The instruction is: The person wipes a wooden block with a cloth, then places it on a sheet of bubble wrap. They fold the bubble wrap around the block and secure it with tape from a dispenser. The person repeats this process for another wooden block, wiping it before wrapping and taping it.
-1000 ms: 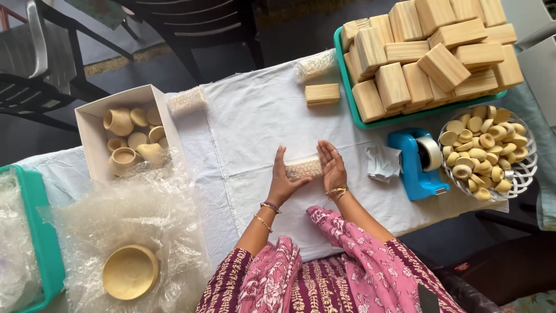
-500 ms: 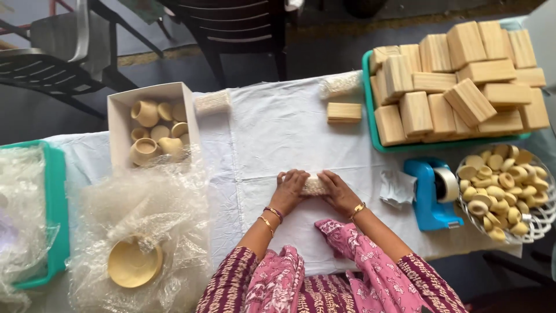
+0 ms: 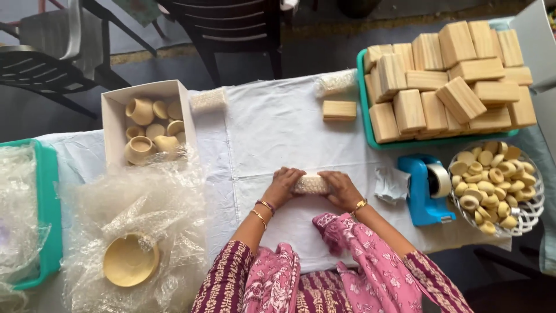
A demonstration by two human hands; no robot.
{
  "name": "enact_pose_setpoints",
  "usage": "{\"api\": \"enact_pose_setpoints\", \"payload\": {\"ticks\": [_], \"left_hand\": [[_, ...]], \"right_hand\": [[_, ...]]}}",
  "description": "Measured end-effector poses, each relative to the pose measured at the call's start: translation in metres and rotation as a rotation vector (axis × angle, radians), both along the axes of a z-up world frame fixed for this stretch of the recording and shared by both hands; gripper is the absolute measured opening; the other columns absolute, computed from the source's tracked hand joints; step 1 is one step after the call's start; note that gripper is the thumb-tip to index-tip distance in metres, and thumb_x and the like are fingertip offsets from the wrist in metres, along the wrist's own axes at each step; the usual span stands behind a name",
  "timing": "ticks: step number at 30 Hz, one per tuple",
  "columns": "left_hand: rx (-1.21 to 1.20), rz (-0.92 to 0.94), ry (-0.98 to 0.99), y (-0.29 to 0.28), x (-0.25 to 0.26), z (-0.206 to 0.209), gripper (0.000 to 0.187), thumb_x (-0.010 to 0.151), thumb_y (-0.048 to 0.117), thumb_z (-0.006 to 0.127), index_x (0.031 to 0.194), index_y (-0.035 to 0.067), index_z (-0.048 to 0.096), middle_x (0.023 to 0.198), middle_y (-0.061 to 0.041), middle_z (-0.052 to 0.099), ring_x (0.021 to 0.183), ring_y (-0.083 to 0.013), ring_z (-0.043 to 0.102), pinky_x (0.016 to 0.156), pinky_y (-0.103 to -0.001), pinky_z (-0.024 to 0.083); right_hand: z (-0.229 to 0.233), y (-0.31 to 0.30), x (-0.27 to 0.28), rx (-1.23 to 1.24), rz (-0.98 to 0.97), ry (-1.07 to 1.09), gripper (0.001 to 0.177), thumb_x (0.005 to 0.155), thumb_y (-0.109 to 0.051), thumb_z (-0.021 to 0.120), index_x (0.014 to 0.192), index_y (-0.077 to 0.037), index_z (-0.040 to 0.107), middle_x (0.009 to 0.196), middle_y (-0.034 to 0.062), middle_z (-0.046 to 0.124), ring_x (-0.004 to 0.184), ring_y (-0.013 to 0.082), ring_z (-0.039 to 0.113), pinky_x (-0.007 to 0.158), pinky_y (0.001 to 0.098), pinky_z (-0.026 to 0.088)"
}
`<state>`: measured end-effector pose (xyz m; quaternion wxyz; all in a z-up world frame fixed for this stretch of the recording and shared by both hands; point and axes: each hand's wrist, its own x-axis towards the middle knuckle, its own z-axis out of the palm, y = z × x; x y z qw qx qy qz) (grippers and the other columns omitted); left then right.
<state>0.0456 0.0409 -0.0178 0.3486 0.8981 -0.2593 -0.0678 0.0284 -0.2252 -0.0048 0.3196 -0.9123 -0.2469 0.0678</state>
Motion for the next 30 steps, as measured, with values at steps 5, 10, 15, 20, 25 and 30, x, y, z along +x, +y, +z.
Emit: {"api": "enact_pose_setpoints", "payload": {"ticks": [5,10,15,20,25,30], "left_hand": [[-0.092,0.010,-0.019,0.011,0.002,0.001,0.075,0.070,0.027,0.089,0.136,0.016,0.056,0.130,-0.006,0.061,0.122,-0.0301,0.053,0.111,-0.043,0.040],[-0.157,0.127,0.009,0.040,0.027,0.014,0.077,0.072,0.031,0.088,0.141,0.016,0.057,0.141,-0.003,0.062,0.130,-0.0281,0.053,0.118,-0.039,0.042],[0.488,0.568,0.159,0.079,0.029,0.000,0.115,0.083,0.075,0.063,0.158,0.002,0.014,0.168,-0.015,0.013,0.154,-0.0281,0.012,0.121,-0.053,0.011],[0.578,0.574,-0.073,0.087,0.022,-0.024,0.107,0.088,0.079,0.044,0.161,0.007,0.014,0.170,-0.008,0.011,0.155,-0.0224,0.011,0.122,-0.055,0.008],[0.518,0.579,-0.149,0.089,0.022,-0.016,0.106,0.088,0.078,0.046,0.160,0.006,0.016,0.169,-0.009,0.013,0.155,-0.0235,0.012,0.121,-0.054,0.006],[0.490,0.561,-0.102,0.088,0.021,-0.015,0.106,0.088,0.077,0.048,0.161,0.007,0.017,0.169,-0.009,0.015,0.155,-0.0230,0.013,0.122,-0.054,0.007]], "right_hand": [[0.034,0.019,0.015,0.006,0.034,-0.056,0.081,0.064,-0.022,0.086,0.139,-0.012,0.055,0.129,0.0113,0.063,0.114,0.0318,0.060,0.099,0.0448,0.047],[0.034,0.051,0.088,-0.051,0.035,-0.138,0.069,0.071,-0.035,0.089,0.131,-0.013,0.061,0.123,0.0083,0.067,0.111,0.0292,0.063,0.095,0.0419,0.051],[0.052,0.113,0.206,0.136,-0.054,-0.096,0.064,0.073,-0.030,0.087,0.129,-0.010,0.065,0.127,0.0105,0.068,0.113,0.0302,0.066,0.094,0.0399,0.055],[0.008,0.168,0.287,0.076,-0.080,-0.043,0.068,0.067,-0.023,0.090,0.129,-0.009,0.064,0.128,0.0104,0.066,0.116,0.0309,0.063,0.100,0.0396,0.051],[-0.003,0.202,0.315,0.032,-0.053,0.012,0.069,0.066,-0.015,0.089,0.130,-0.010,0.064,0.131,0.0079,0.064,0.120,0.0292,0.062,0.104,0.0367,0.050],[0.006,0.219,0.311,-0.016,-0.053,0.041,0.071,0.067,-0.015,0.090,0.132,-0.010,0.063,0.135,0.0083,0.063,0.122,0.0288,0.062,0.104,0.0365,0.050]]}}
